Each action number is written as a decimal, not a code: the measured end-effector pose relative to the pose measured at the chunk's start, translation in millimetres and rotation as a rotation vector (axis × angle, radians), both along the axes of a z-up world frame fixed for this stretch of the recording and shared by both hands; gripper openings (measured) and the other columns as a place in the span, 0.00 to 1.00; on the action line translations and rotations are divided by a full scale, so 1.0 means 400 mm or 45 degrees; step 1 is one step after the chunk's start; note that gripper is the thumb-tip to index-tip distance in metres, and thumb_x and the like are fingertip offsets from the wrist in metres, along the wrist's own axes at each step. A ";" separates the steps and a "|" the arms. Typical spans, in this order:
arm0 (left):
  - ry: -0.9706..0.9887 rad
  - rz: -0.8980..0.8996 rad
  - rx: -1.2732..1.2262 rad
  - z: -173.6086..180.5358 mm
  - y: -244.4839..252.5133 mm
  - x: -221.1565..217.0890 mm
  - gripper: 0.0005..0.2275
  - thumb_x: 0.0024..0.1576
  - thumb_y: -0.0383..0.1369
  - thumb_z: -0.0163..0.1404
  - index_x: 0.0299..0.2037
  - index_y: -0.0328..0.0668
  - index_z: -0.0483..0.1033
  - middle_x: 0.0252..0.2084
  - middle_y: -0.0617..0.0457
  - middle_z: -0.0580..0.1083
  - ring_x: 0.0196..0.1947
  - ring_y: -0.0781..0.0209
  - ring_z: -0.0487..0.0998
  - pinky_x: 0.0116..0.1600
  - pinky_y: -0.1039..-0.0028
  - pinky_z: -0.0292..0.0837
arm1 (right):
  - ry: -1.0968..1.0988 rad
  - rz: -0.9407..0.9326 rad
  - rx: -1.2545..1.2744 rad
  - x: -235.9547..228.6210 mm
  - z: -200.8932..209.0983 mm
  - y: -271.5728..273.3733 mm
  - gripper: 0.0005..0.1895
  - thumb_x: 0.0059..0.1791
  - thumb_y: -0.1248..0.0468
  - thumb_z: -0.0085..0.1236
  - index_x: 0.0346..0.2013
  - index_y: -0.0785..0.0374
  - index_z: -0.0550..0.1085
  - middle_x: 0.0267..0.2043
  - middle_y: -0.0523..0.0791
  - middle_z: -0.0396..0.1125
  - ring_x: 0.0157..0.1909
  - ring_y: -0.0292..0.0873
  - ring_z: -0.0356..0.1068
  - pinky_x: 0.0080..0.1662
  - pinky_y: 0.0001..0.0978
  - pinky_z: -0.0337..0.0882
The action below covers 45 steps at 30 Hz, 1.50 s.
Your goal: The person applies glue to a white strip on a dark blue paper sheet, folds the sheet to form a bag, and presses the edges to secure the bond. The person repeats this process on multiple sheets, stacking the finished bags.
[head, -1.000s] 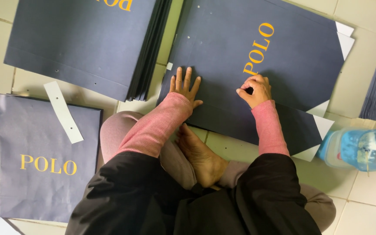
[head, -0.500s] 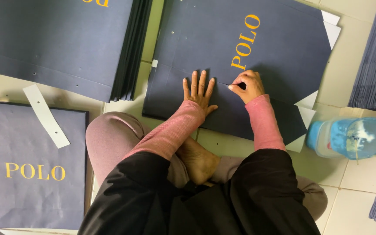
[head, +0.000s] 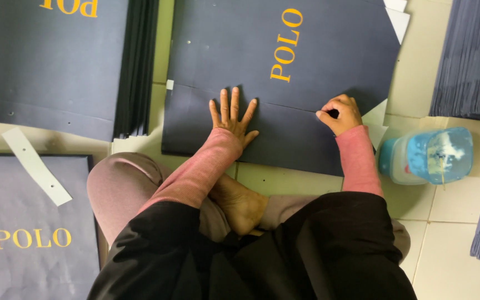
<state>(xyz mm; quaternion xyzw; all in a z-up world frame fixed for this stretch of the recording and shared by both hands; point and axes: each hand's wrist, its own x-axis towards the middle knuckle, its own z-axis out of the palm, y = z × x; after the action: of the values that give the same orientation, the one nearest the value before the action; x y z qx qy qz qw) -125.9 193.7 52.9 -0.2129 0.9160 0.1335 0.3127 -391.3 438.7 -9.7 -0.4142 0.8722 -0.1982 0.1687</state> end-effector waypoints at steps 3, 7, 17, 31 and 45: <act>0.004 -0.008 -0.014 -0.002 0.004 -0.001 0.37 0.64 0.60 0.34 0.78 0.68 0.26 0.79 0.39 0.23 0.76 0.29 0.19 0.71 0.31 0.20 | 0.005 -0.001 0.040 0.005 0.007 -0.003 0.08 0.48 0.52 0.66 0.33 0.49 0.77 0.47 0.36 0.65 0.55 0.43 0.62 0.56 0.38 0.65; -0.001 -0.016 -0.022 -0.011 0.007 -0.005 0.37 0.64 0.60 0.33 0.78 0.68 0.27 0.79 0.39 0.23 0.76 0.29 0.19 0.71 0.30 0.20 | 0.024 -0.009 0.056 0.003 0.000 -0.002 0.09 0.47 0.49 0.65 0.32 0.46 0.76 0.46 0.34 0.65 0.54 0.41 0.62 0.54 0.37 0.65; 0.166 0.058 -0.157 -0.067 0.100 -0.039 0.37 0.65 0.56 0.35 0.78 0.53 0.32 0.78 0.34 0.27 0.76 0.28 0.22 0.74 0.33 0.20 | 0.061 -0.006 0.103 -0.001 -0.029 -0.002 0.10 0.47 0.49 0.64 0.30 0.46 0.74 0.46 0.35 0.63 0.54 0.42 0.61 0.53 0.41 0.63; 0.367 0.015 -0.046 -0.119 0.398 -0.258 0.39 0.65 0.56 0.36 0.77 0.38 0.36 0.80 0.42 0.30 0.79 0.43 0.25 0.80 0.49 0.20 | 0.122 0.014 0.070 -0.018 -0.078 0.011 0.12 0.45 0.46 0.66 0.30 0.45 0.74 0.46 0.34 0.62 0.54 0.43 0.61 0.53 0.42 0.64; 0.364 -0.046 -0.019 -0.109 0.375 -0.248 0.36 0.67 0.53 0.33 0.78 0.43 0.31 0.80 0.47 0.26 0.79 0.45 0.24 0.79 0.46 0.20 | -0.081 -0.168 0.045 -0.128 -0.001 0.207 0.09 0.46 0.55 0.69 0.36 0.53 0.81 0.47 0.43 0.69 0.55 0.48 0.67 0.58 0.40 0.67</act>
<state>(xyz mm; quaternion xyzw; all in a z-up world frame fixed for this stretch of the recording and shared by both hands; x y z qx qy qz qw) -225.1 343.7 9.3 -0.1774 0.9559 0.1498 0.1799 -442.7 521.3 -10.0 -0.3463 0.8951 -0.2064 0.1902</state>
